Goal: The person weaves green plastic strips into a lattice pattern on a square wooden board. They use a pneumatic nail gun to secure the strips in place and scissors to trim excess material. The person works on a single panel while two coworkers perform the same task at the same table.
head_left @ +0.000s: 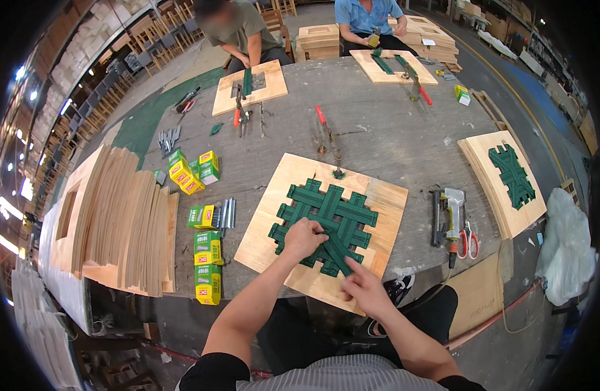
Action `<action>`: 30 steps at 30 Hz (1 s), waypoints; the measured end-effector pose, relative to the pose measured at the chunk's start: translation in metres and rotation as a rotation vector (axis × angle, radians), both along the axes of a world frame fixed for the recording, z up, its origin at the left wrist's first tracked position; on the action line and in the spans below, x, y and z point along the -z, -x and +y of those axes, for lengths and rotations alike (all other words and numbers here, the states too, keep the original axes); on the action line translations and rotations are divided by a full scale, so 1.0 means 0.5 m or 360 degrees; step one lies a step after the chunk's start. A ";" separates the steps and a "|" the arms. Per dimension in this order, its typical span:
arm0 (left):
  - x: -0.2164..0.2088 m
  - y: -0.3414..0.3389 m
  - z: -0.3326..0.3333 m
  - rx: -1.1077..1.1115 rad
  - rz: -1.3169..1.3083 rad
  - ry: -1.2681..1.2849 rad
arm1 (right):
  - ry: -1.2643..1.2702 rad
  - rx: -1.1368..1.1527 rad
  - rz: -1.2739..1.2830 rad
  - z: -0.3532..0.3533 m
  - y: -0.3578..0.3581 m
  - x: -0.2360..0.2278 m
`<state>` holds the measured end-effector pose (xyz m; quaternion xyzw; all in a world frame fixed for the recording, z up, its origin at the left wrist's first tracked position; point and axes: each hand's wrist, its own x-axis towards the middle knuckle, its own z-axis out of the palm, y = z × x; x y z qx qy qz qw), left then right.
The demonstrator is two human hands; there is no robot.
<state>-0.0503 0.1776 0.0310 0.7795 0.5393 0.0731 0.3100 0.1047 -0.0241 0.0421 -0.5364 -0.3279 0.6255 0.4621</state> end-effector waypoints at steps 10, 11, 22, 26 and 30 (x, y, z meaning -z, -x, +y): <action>0.022 0.029 0.033 0.0188 -0.0298 0.0029 | 0.0445 -0.0145 0.0506 0.190 0.057 0.000; 0.016 0.029 0.047 0.0084 -0.0335 0.0149 | 0.0455 -0.0141 0.0519 0.194 0.059 0.001; -0.026 -0.012 0.126 -0.0135 -0.0254 0.0684 | 0.0284 0.0420 0.2489 0.271 0.095 0.086; -0.014 0.000 0.125 -0.0150 -0.0306 0.0661 | 0.0402 0.0441 0.2567 0.318 0.093 0.079; -0.019 -0.014 0.119 -0.0204 -0.0327 0.0590 | 0.0469 0.0347 0.2517 0.326 0.085 0.108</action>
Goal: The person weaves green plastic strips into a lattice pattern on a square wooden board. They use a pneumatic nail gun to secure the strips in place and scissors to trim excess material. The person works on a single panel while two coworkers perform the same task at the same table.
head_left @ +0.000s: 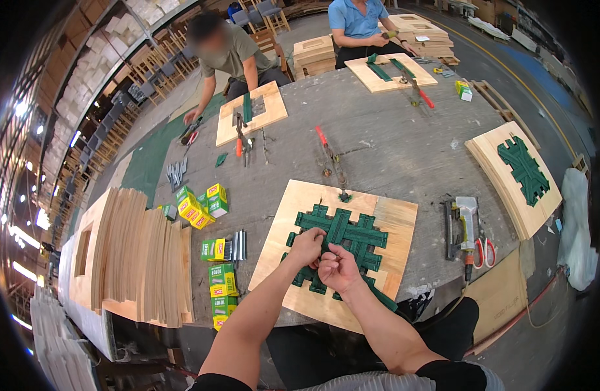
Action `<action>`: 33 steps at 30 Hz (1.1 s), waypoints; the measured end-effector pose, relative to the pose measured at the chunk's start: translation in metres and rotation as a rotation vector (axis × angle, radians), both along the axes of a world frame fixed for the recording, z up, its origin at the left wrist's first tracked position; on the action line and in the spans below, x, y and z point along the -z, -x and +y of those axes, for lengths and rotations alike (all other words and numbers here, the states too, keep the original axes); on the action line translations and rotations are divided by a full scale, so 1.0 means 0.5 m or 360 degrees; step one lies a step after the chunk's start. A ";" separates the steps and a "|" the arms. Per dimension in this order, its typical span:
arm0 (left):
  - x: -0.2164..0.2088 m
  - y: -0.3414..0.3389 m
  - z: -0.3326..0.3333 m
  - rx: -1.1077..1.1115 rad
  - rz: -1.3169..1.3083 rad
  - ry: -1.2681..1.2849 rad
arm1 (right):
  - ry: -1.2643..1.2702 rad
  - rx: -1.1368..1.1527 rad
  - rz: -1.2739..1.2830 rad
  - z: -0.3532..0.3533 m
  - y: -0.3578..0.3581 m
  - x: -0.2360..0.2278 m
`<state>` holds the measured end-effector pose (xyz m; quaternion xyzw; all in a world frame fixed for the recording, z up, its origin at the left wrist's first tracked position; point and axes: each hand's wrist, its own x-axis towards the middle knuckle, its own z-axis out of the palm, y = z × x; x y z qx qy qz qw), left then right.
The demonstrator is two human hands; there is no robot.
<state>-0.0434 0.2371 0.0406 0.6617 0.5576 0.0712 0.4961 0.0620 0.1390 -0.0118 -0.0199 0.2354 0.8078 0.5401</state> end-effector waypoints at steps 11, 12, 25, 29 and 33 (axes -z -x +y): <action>0.031 0.008 0.047 -0.0459 -0.0268 0.0487 | 0.0178 0.0121 -0.0360 0.005 0.041 -0.044; 0.031 -0.002 0.044 -0.0479 -0.0272 0.0470 | 0.0206 0.0189 -0.0389 0.006 0.042 -0.046; 0.013 -0.005 0.072 -0.0286 0.0094 -0.0476 | -0.0050 0.0226 -0.2844 -0.381 -0.161 -0.058; -0.056 -0.012 0.135 -0.0004 0.0057 -0.0780 | -0.0012 -0.0454 -0.3405 -0.479 -0.252 0.005; -0.061 0.000 0.121 -0.0192 -0.0321 -0.0003 | -0.0255 -0.0489 -0.2716 -0.468 -0.225 0.059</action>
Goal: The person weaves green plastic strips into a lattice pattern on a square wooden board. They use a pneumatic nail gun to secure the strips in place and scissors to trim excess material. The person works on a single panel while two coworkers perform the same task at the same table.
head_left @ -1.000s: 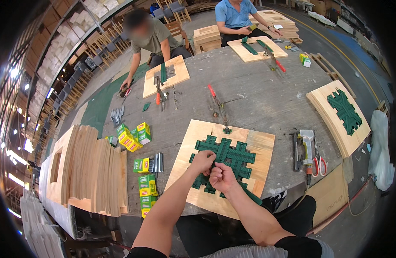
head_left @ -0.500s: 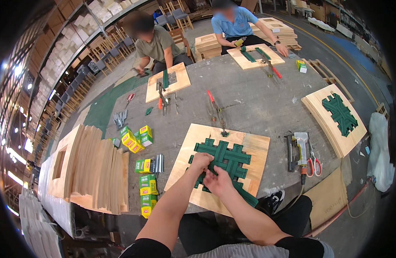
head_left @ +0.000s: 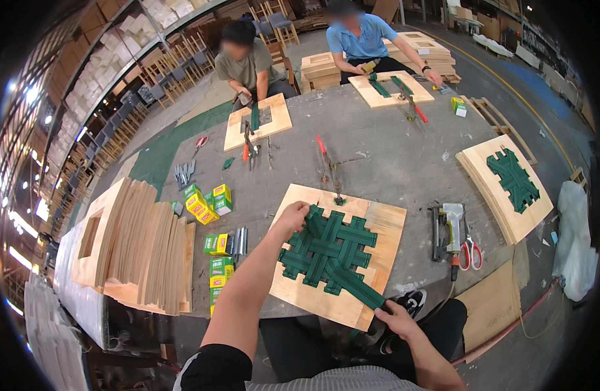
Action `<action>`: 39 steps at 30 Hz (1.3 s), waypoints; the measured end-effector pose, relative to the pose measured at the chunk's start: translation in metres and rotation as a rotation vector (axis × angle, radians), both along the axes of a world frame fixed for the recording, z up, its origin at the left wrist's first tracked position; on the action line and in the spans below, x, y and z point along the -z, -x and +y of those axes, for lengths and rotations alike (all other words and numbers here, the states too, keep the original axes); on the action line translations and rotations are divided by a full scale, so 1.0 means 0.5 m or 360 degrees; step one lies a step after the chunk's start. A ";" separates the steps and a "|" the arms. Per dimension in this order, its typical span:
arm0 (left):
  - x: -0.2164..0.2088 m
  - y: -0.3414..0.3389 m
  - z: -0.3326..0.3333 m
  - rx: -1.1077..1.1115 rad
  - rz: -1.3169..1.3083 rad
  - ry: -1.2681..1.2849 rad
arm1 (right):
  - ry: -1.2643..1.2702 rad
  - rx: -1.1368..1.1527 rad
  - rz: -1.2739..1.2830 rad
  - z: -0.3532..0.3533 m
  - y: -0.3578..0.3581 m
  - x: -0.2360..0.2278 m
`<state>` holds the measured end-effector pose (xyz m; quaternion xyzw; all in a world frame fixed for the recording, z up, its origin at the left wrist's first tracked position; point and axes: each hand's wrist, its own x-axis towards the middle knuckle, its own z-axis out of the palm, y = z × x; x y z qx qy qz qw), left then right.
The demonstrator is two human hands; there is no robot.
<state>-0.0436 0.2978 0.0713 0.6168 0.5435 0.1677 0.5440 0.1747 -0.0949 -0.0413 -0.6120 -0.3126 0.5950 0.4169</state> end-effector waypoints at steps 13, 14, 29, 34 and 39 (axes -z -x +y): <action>0.044 -0.039 -0.072 -0.0499 -0.0374 -0.0013 | -0.0047 -0.0195 -0.0080 -0.085 0.102 -0.125; 0.032 -0.034 -0.053 -0.0550 -0.0452 0.0008 | -0.0114 -0.0175 -0.0349 -0.102 0.089 -0.089; -0.049 0.046 -0.064 -0.0515 -0.0798 -0.0204 | 0.0054 -0.0832 -0.1358 0.040 0.038 -0.203; -0.050 0.029 -0.175 -0.0476 -0.1116 -0.0117 | -0.0624 -0.0054 -0.0781 0.238 0.054 -0.274; -0.016 0.050 -0.231 -0.0296 -0.0957 0.0040 | -0.1078 0.0002 -0.0642 0.443 0.131 -0.279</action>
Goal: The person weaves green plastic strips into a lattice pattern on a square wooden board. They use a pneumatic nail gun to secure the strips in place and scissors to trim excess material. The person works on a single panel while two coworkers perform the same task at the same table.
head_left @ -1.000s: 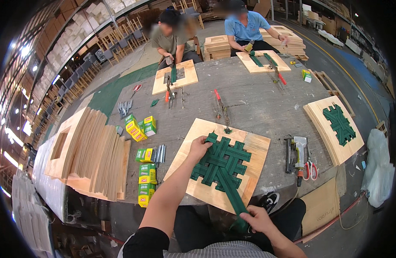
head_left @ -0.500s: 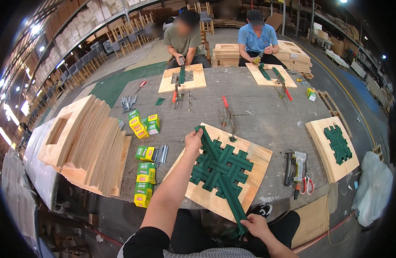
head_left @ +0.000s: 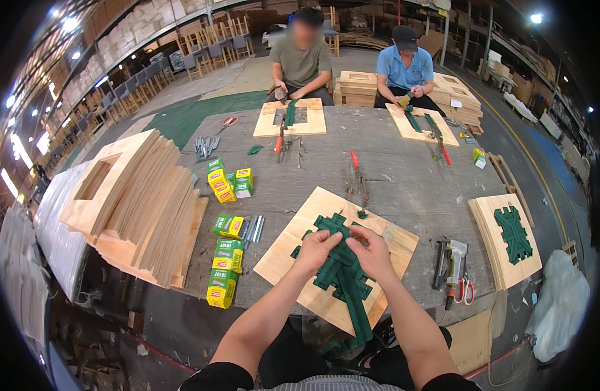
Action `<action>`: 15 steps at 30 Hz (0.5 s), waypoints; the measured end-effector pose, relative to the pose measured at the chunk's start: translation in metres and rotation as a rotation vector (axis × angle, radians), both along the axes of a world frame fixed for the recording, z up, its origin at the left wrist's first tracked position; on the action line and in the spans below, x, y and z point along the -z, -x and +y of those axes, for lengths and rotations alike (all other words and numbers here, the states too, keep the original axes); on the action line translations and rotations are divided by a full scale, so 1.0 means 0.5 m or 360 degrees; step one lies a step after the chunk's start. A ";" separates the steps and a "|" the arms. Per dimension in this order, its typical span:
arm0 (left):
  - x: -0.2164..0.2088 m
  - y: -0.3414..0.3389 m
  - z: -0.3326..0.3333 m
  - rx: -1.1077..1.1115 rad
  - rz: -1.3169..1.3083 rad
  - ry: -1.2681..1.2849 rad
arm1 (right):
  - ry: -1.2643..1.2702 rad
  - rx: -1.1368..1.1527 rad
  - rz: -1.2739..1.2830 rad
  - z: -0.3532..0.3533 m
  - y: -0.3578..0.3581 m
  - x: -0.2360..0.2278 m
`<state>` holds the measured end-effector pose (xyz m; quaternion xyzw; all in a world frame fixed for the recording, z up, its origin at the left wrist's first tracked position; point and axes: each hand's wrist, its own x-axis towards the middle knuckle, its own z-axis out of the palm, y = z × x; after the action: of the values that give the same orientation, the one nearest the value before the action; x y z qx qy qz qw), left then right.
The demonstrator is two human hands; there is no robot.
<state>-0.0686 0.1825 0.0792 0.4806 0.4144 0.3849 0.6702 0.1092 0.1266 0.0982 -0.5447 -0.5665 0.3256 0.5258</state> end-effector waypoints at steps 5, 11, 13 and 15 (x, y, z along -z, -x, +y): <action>0.010 0.025 -0.034 -0.0056 -0.0153 0.0016 | 0.0042 -0.0034 -0.0206 0.015 0.041 0.003; 0.009 0.030 -0.041 -0.0171 -0.0210 0.0187 | -0.0293 -0.0026 -0.0237 -0.012 0.056 -0.003; 0.010 0.026 -0.041 -0.0144 -0.0202 0.0179 | -0.0428 -0.0077 -0.0481 -0.011 0.040 -0.009; 0.014 0.032 -0.037 -0.0126 -0.0200 0.0152 | -0.0438 -0.0103 -0.0540 -0.010 0.040 -0.018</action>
<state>-0.0846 0.1640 0.0720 0.4064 0.4081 0.4202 0.7012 0.0894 0.1218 0.1073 -0.4963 -0.7031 0.1655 0.4817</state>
